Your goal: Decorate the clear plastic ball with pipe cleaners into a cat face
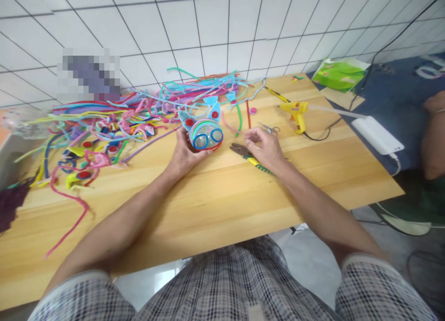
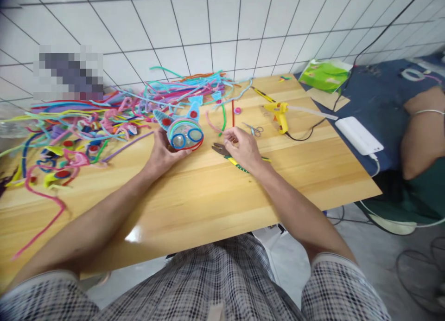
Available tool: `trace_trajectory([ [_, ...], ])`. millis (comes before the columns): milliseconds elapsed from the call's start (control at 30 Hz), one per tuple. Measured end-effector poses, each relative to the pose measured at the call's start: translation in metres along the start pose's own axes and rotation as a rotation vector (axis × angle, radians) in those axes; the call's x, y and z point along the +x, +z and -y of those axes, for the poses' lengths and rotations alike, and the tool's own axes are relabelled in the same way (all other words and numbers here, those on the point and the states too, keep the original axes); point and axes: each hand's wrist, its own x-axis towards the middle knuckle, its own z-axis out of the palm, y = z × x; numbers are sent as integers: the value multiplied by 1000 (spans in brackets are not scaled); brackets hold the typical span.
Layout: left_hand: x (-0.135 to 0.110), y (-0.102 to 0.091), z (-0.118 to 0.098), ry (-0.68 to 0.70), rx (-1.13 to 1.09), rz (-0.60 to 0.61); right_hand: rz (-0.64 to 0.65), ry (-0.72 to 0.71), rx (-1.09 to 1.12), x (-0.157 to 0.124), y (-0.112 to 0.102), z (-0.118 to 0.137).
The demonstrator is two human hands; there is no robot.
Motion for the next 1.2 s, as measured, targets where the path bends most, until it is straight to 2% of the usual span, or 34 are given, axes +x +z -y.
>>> trace_trajectory([
  [200,-5,-1,-1,7,13,22,249,-186,-125,-16,5,17],
  [367,-8,1,-5,34,-41,106,370,-254,-154,-21,5,26],
  [500,-7,7,-11,50,-47,77,418,-273,-151,-22,8,27],
  [600,-8,9,-14,70,-21,54,392,-298,-146,-23,9,28],
  [733,-10,7,-17,32,-2,80,309,-346,-132,-23,8,32],
  [967,-11,1,-13,54,29,63,341,-369,-192,-24,14,40],
  [1100,-9,5,-5,85,48,37,280,-282,-189,-20,16,33],
  [1200,-10,8,-3,57,68,34,86,-77,-209,-6,-9,24],
])
